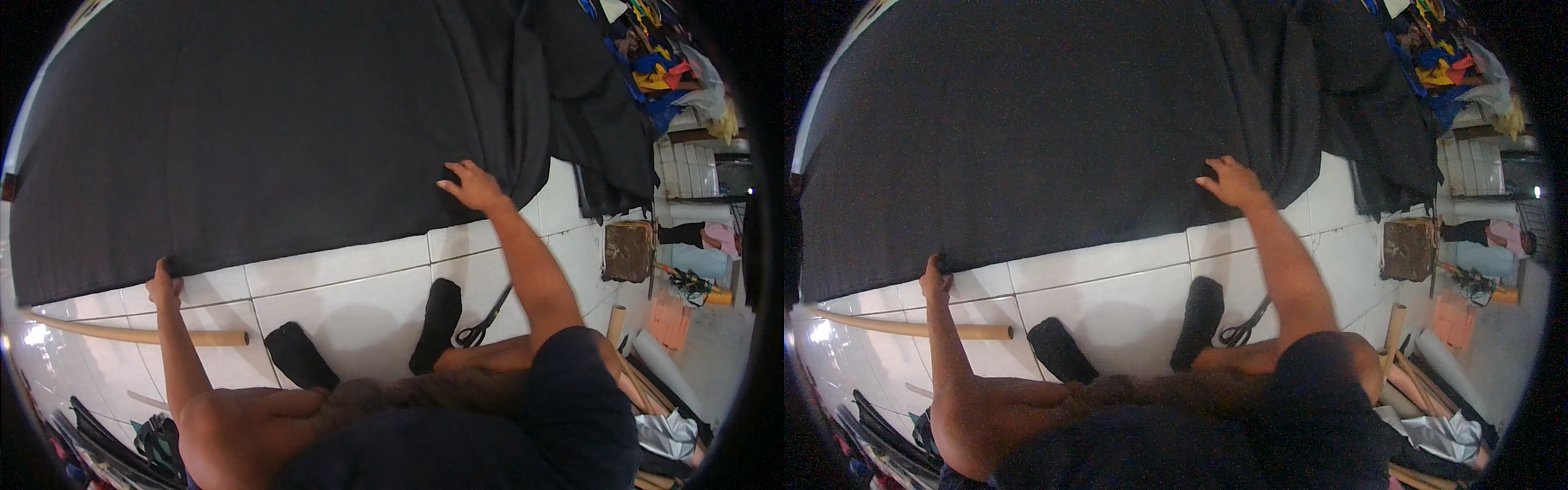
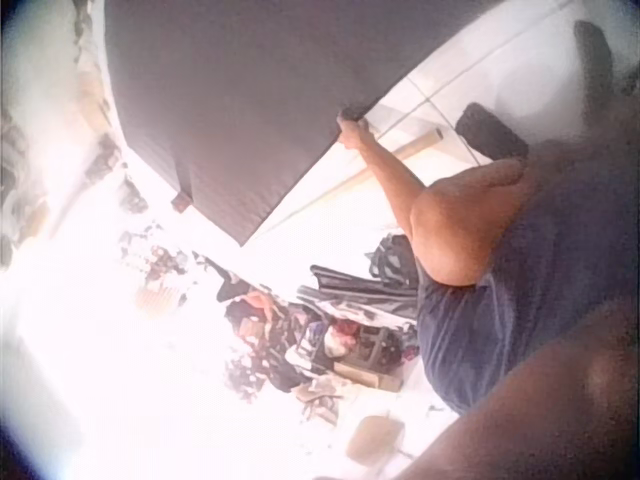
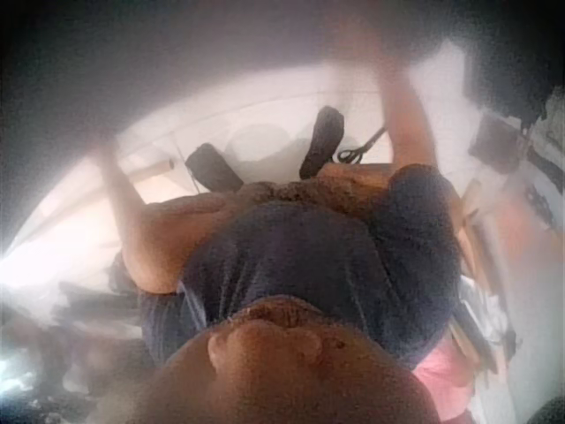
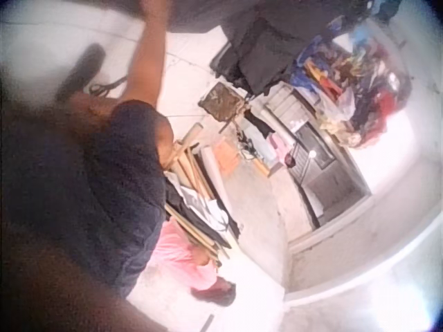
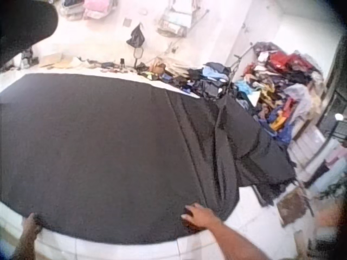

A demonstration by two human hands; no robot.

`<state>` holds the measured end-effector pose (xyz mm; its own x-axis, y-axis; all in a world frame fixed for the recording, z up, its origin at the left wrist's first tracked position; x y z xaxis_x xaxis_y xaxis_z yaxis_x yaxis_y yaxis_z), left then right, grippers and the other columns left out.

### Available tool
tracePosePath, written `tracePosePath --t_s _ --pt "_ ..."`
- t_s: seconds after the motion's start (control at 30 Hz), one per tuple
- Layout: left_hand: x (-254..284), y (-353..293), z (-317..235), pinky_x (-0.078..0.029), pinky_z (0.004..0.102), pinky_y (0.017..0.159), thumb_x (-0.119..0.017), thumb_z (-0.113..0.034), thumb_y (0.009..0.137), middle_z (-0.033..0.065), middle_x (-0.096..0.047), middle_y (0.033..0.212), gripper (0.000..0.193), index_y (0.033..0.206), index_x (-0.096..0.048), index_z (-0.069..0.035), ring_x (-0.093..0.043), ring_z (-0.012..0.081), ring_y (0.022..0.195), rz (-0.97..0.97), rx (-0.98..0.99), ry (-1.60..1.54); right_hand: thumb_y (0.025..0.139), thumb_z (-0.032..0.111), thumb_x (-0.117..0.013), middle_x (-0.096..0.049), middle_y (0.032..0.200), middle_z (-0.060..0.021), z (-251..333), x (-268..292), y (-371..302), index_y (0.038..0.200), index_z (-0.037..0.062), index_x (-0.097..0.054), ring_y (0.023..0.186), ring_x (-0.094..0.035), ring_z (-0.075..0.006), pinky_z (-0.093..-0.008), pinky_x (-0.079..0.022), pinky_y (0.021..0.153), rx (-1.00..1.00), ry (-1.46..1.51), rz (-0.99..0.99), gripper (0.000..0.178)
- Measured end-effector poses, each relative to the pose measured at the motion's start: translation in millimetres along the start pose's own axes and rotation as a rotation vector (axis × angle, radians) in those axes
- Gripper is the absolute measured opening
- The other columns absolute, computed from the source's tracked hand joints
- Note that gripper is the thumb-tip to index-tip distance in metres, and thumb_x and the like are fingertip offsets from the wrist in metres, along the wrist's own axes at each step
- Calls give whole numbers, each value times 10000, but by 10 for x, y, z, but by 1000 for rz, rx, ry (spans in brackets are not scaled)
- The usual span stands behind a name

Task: The person measures a large black fabric on the floor using a wooden stick, then cuts it with scissors. The cut piece is folded and placed on the floor.

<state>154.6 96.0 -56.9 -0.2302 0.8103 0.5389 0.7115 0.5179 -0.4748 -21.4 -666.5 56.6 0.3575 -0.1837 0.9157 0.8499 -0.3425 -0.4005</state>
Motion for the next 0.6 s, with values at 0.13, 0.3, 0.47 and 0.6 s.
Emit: tracePosePath --t_s 0.13,0.3,0.47,0.6 --pt "-142 58 99 -531 382 732 -753 -380 830 144 -601 1199 510 1184 -634 -32 -625 245 968 104 146 -435 976 454 -575 -627 1286 -163 13 624 -264 1332 110 -601 1189 -605 -339 -477 -486 997 201 -182 156 496" --pt "-113 147 231 -459 255 557 -668 -358 918 59 -653 1016 357 1146 -648 -84 -562 131 669 194 127 -572 944 392 -615 -656 1167 -158 -108 999 -861 1260 116 -638 1062 -649 -354 -494 -531 886 270 -233 127 420" --pt "-256 28 322 -522 297 591 -674 -238 933 83 -651 1020 224 1083 -621 -81 -583 156 680 217 197 -743 954 148 -505 -692 1155 -177 -549 488 -1511 1376 146 -564 980 -690 -358 -497 -538 889 245 -143 263 426" --pt "-414 -202 212 -512 424 908 -642 -213 954 105 -644 1100 319 1195 -588 -11 -618 267 997 349 67 -867 914 23 -426 -622 1322 -198 -530 297 -1485 1520 208 -398 1133 -641 -392 -496 -514 964 117 -83 219 634"
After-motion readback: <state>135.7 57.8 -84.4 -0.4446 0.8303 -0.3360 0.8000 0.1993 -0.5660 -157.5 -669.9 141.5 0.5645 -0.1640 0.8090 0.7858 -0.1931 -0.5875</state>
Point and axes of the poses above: each hand's wrist, its own y-axis towards the middle knuckle, its own x-axis out of the back of the hand, z = x × y, the point moved 9 cm from there along y, towards the middle knuckle
